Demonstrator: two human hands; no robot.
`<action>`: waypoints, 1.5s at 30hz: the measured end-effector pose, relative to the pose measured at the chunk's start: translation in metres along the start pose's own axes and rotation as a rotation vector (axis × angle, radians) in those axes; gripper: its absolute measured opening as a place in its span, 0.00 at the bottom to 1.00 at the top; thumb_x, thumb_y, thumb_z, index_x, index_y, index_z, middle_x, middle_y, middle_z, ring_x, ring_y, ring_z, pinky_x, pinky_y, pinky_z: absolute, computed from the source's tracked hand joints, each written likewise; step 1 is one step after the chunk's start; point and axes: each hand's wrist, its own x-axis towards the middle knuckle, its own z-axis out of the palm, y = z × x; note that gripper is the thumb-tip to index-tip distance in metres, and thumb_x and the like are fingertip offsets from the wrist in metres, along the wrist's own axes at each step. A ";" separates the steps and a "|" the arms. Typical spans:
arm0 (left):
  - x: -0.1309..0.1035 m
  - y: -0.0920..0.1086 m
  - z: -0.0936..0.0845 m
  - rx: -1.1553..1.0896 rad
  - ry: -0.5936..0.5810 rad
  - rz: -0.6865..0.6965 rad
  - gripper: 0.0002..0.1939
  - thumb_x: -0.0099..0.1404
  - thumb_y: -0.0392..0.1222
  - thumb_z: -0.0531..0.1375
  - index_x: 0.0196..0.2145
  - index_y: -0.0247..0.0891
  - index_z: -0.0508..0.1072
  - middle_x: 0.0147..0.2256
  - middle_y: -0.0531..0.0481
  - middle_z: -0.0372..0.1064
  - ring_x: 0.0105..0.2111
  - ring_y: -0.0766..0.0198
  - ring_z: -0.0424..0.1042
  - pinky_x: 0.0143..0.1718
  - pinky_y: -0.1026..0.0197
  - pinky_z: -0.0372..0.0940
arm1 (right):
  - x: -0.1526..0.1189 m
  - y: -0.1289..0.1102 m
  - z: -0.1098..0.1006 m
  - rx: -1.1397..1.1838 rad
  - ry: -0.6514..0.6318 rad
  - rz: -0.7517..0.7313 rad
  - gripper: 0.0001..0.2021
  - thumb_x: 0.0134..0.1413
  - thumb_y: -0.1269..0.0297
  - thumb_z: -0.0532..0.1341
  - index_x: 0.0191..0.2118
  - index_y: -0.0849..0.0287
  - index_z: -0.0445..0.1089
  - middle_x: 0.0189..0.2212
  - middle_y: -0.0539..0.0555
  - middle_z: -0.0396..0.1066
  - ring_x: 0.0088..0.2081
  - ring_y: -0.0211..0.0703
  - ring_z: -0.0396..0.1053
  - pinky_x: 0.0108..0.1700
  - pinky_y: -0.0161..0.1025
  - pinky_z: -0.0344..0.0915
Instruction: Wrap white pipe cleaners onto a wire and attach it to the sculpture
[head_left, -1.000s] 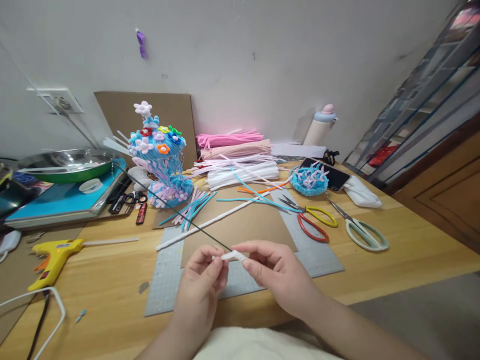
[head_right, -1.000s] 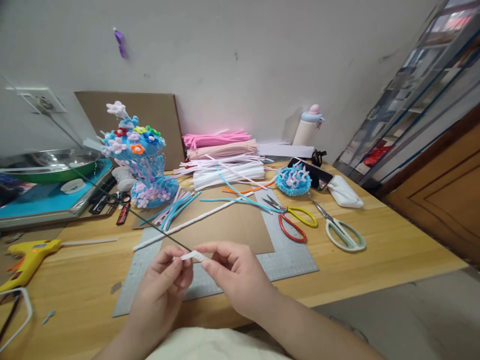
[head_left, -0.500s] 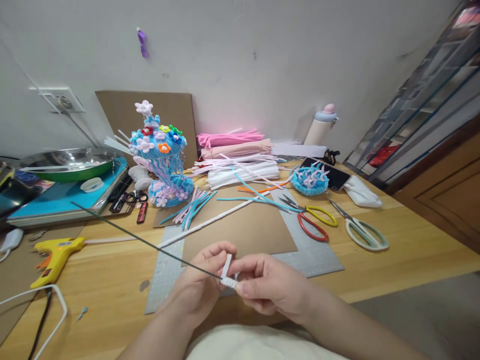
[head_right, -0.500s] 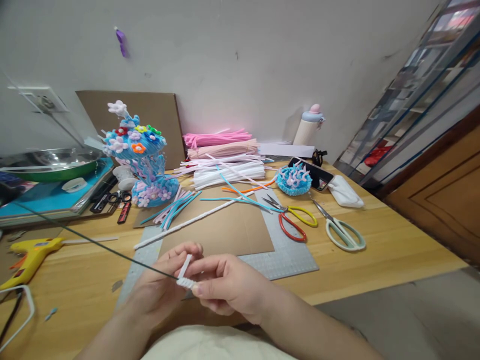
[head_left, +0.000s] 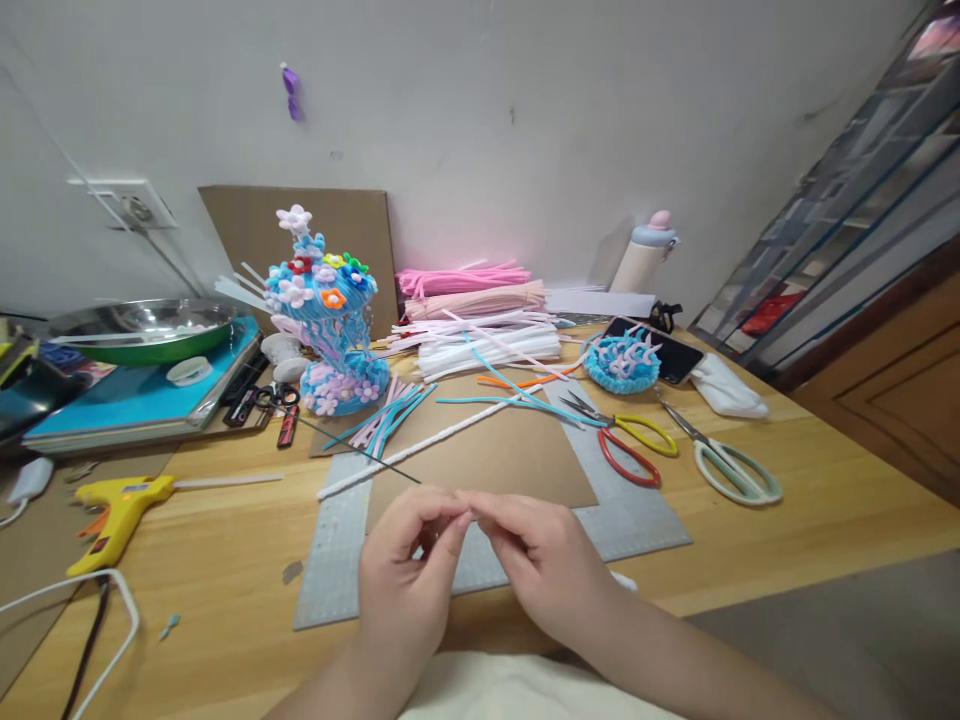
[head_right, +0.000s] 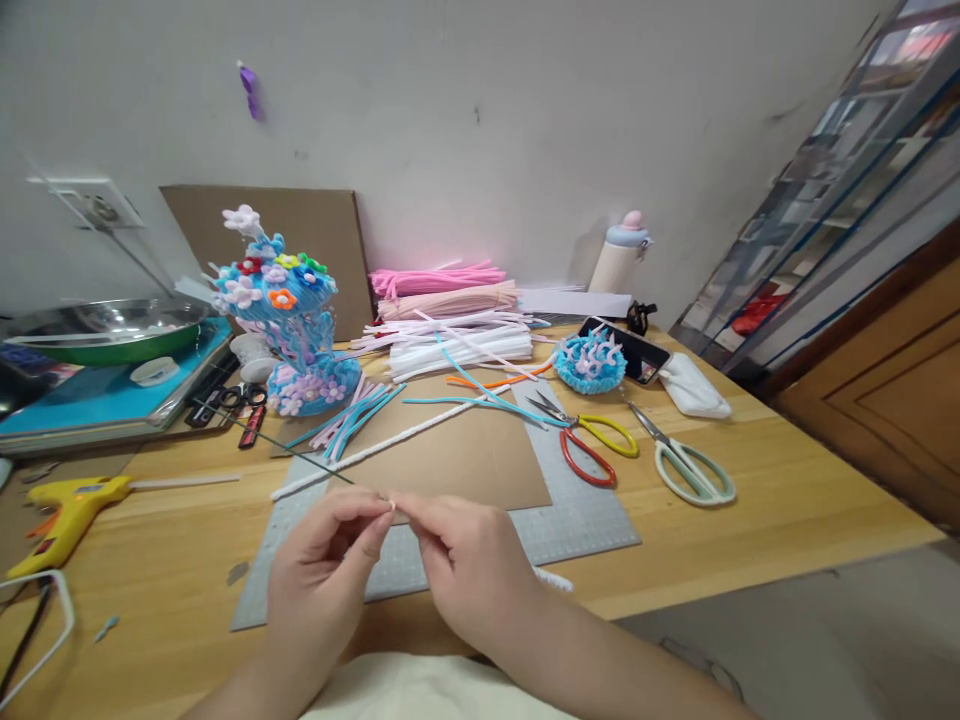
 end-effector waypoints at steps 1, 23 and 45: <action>-0.001 -0.001 -0.001 0.001 0.023 0.007 0.02 0.59 0.37 0.62 0.30 0.42 0.75 0.29 0.51 0.68 0.28 0.65 0.65 0.28 0.65 0.59 | 0.000 0.000 0.000 0.013 0.005 0.010 0.20 0.57 0.75 0.53 0.52 0.52 0.69 0.42 0.53 0.75 0.42 0.41 0.73 0.44 0.37 0.67; -0.005 -0.015 -0.007 -0.519 -0.056 -0.202 0.01 0.57 0.38 0.64 0.29 0.43 0.76 0.31 0.55 0.68 0.20 0.75 0.65 0.18 0.71 0.57 | 0.003 -0.007 -0.007 0.643 -0.081 0.314 0.12 0.54 0.61 0.61 0.42 0.60 0.76 0.20 0.47 0.67 0.21 0.31 0.58 0.24 0.29 0.57; 0.005 0.006 -0.013 -0.750 0.000 -0.740 0.14 0.44 0.38 0.72 0.30 0.33 0.78 0.27 0.47 0.75 0.29 0.67 0.74 0.33 0.70 0.71 | -0.001 -0.006 -0.009 0.137 -0.080 0.076 0.17 0.58 0.73 0.55 0.48 0.49 0.72 0.39 0.49 0.76 0.39 0.37 0.72 0.41 0.32 0.65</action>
